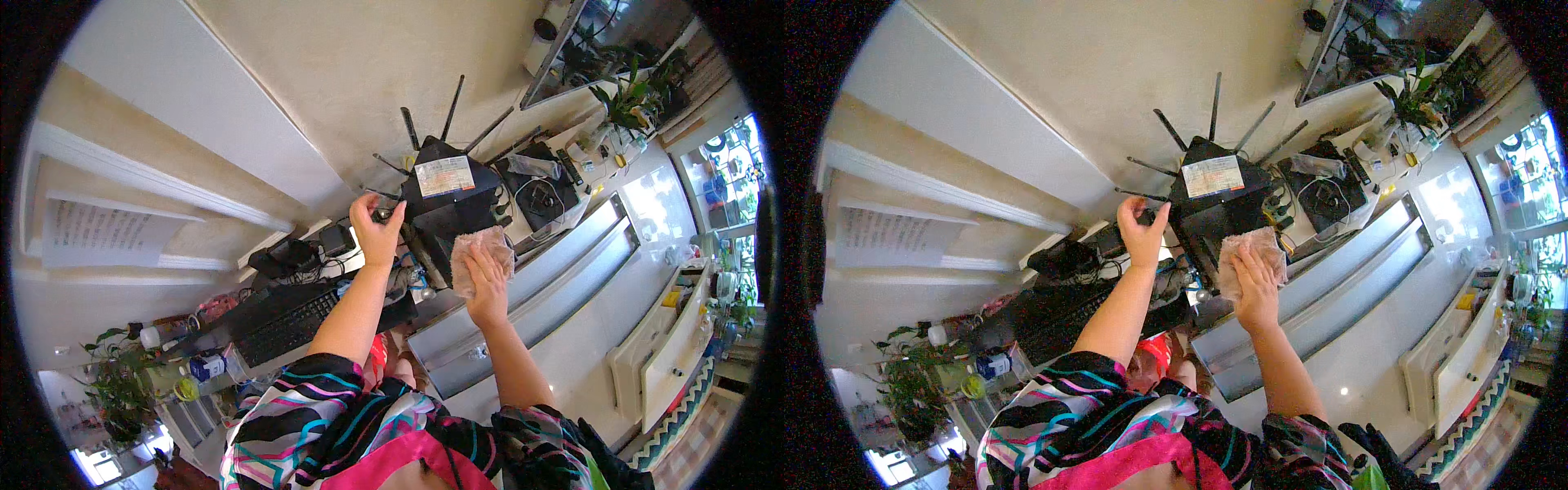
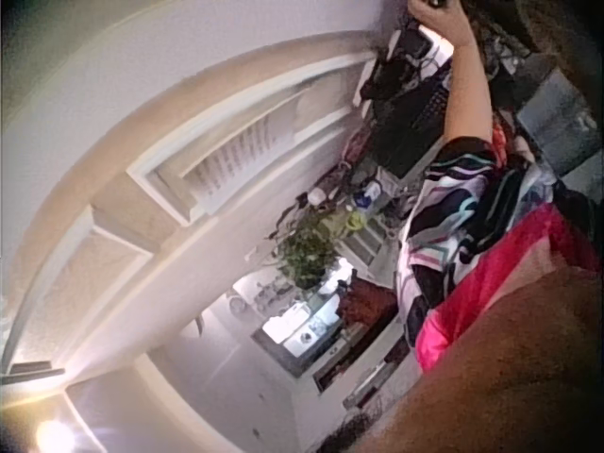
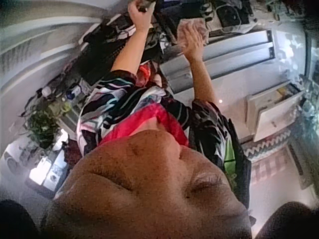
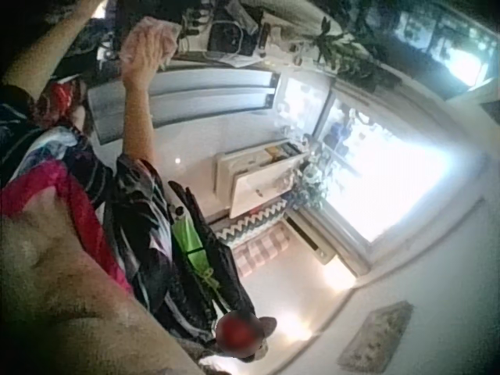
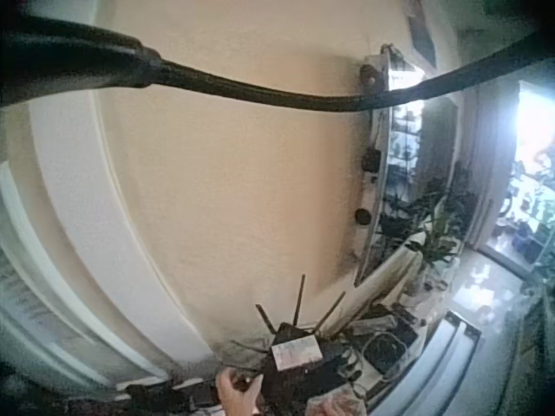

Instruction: The person wipes a white table with a cloth, then moves to a desk area to wipe a laptop, keyboard, and router. They also wipe a drawer front and handle a small blue container and a set of pens, placing them back on the desk.

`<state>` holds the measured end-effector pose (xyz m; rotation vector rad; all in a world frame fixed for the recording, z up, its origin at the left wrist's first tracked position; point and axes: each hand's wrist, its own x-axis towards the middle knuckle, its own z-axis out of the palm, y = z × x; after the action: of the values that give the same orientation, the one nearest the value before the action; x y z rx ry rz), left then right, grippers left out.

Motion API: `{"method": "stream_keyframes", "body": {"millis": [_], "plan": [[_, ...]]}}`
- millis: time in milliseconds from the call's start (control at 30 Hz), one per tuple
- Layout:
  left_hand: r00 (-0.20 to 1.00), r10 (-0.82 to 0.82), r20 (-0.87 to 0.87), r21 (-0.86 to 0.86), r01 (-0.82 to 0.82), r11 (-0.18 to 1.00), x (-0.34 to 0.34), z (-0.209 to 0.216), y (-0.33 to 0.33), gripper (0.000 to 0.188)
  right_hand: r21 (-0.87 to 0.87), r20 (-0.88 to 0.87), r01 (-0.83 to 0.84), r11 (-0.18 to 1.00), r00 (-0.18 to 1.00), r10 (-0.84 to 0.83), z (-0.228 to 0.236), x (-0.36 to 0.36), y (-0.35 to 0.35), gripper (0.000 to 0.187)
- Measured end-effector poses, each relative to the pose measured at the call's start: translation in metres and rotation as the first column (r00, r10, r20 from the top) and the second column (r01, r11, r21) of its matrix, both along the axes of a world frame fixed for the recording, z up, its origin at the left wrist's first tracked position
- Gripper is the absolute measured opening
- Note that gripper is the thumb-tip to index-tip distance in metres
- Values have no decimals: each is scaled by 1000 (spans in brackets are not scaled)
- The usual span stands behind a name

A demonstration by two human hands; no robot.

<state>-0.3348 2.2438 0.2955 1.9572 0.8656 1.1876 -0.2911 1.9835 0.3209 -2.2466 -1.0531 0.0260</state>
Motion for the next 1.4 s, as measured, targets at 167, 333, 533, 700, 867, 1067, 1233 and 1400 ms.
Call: {"method": "stream_keyframes", "body": {"millis": [167, 333, 533, 700, 867, 1067, 1233, 1400], "plan": [[954, -271, -125, -446, 190, 874, 29, -2, 16, 62, 16, -30, -5, 1000, 1000, 5, 2, 1, -1, 52], [900, -404, -165, -566, 249, 786, 31, 18, 13, 51, 49, -84, 28, 998, 996, -24, 3, 2, -2, 57], [878, -478, 9, -739, 328, 588, 31, 5, 29, 44, 125, -120, 1, 992, 993, 15, 4, 4, -2, 59], [921, -352, 168, -832, 324, 450, 37, 17, 20, 36, 252, -53, -20, 967, 998, 34, 1, 0, -13, 60], [920, -326, 216, -820, 352, 451, 38, 28, 24, 33, -3, 5, -166, 986, 986, 166, 11, -6, -30, 64], [902, -369, 226, -905, 334, 262, 33, 59, 31, 38, -254, 46, -88, 963, 994, 103, 9, 10, 8, 66], [886, -393, 246, -876, 377, 302, 30, 76, 21, 34, -458, -53, 48, 888, 995, -81, -55, 54, 50, 49], [908, -382, 174, -836, 341, 430, 30, 75, -4, 31, -286, 145, 110, 952, 987, -70, -50, 70, 91, 51]]}}
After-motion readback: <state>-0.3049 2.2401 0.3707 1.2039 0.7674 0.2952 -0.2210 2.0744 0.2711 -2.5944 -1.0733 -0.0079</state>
